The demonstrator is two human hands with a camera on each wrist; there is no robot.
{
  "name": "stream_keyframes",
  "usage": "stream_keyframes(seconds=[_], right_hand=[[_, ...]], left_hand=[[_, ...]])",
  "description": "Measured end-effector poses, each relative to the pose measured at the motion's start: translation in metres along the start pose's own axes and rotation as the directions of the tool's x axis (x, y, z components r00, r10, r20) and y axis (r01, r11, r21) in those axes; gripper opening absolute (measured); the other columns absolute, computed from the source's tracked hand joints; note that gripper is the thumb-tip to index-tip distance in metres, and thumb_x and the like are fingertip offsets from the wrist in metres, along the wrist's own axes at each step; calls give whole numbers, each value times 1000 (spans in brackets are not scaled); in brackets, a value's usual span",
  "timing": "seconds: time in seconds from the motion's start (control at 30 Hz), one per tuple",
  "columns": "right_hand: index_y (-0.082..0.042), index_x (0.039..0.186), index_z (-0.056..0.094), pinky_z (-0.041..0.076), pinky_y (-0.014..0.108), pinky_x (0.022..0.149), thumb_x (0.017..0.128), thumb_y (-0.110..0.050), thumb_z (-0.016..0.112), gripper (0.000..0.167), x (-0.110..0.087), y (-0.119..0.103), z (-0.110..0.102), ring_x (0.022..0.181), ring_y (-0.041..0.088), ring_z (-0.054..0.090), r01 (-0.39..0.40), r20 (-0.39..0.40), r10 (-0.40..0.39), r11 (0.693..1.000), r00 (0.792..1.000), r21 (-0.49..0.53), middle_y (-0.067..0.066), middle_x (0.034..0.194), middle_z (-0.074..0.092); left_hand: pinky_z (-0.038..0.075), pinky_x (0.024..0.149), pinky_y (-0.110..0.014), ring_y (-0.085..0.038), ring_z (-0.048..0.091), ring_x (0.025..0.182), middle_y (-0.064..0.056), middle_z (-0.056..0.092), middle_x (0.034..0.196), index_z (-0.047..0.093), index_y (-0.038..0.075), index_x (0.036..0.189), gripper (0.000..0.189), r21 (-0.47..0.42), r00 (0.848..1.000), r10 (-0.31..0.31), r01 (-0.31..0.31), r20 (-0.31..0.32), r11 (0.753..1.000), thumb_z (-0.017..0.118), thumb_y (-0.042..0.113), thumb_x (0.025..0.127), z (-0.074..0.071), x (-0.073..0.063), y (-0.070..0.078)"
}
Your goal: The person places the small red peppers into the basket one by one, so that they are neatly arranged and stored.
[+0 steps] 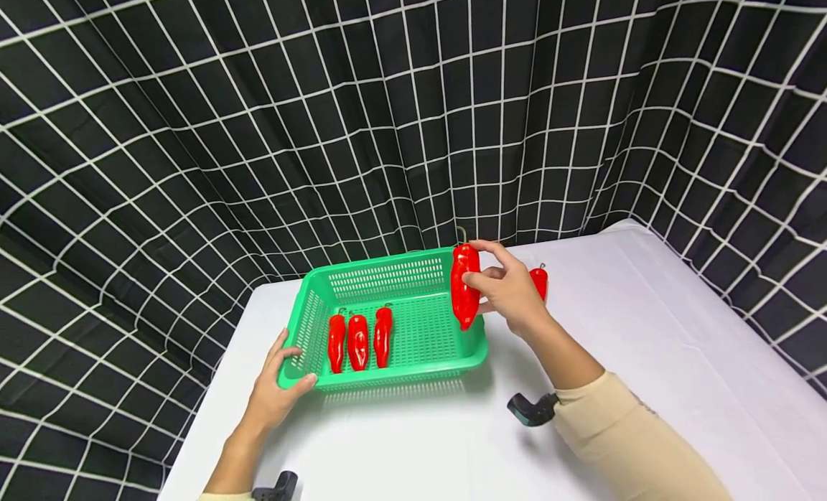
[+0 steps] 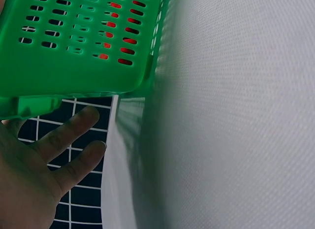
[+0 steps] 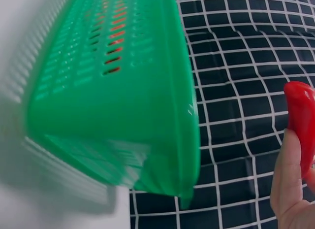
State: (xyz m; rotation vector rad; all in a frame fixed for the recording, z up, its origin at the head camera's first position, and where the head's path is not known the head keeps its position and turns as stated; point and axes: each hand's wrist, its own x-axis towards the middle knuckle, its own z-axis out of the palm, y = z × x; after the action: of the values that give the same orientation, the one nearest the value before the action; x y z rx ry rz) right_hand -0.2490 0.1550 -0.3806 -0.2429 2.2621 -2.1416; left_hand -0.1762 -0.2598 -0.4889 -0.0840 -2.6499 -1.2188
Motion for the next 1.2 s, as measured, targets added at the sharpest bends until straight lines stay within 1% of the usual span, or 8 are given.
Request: stream_keyframes(seconds=[0.07,0.17,0.23,0.43,0.63,0.83,0.97,1.2], right_hand=[[-17,144,41,56,46,64,92,-11,62,57,2,2,4,86,33,62,-15,12,15,1000,1000,21,26,110,55],[-18,144,42,55,48,65,91,-11,63,58,6,4,11,92,35,60,-38,22,38,999,999,24,25,113,54],[-19,144,42,55,48,65,91,-11,64,58,9,7,16,93,37,60,-49,28,48,998,998,27,26,113,55],[-20,143,43,55,47,65,90,-13,65,58,18,15,27,85,37,64,-70,45,69,997,997,28,26,108,57],[-20,143,43,56,46,64,90,-13,66,59,22,22,37,88,36,65,-94,57,92,995,994,30,24,109,59],[-21,142,44,55,48,62,90,-11,65,57,26,26,46,82,36,65,-101,70,98,994,993,35,24,103,60],[-23,141,45,56,48,62,90,-10,64,56,28,30,50,83,35,66,-109,75,107,994,991,23,24,102,60],[-23,141,45,56,48,62,90,-11,64,56,32,37,56,81,35,66,-114,78,115,993,990,-9,23,103,60]], left_hand=[[27,102,-63,-35,19,141,3,16,159,56,13,123,58,4,1000,-1,1,-2,1000,78,39,77,0,0,0],[27,102,-62,-34,18,142,4,16,159,55,13,123,57,5,1000,-5,5,-2,1000,78,38,77,0,1,0],[27,102,-62,-34,18,142,4,16,159,55,13,123,56,4,1000,-8,8,-3,1000,78,37,77,0,1,0],[27,102,-62,-34,19,142,6,15,159,55,14,123,55,-4,1000,-11,11,-2,1000,78,36,78,0,1,-1],[27,102,-62,-34,18,142,7,15,159,56,14,123,56,-3,1000,-9,9,0,1000,78,38,77,1,0,-1],[27,102,-62,-34,19,142,6,15,159,55,13,123,55,-3,1000,-7,7,0,1000,78,35,78,1,1,0],[27,102,-62,-34,19,142,6,16,159,56,13,123,56,-3,1000,-4,4,-1,1000,78,36,78,1,0,0],[27,102,-61,-34,19,142,3,17,159,56,11,123,55,-1,1000,2,-2,-12,1000,78,33,78,1,0,0]])
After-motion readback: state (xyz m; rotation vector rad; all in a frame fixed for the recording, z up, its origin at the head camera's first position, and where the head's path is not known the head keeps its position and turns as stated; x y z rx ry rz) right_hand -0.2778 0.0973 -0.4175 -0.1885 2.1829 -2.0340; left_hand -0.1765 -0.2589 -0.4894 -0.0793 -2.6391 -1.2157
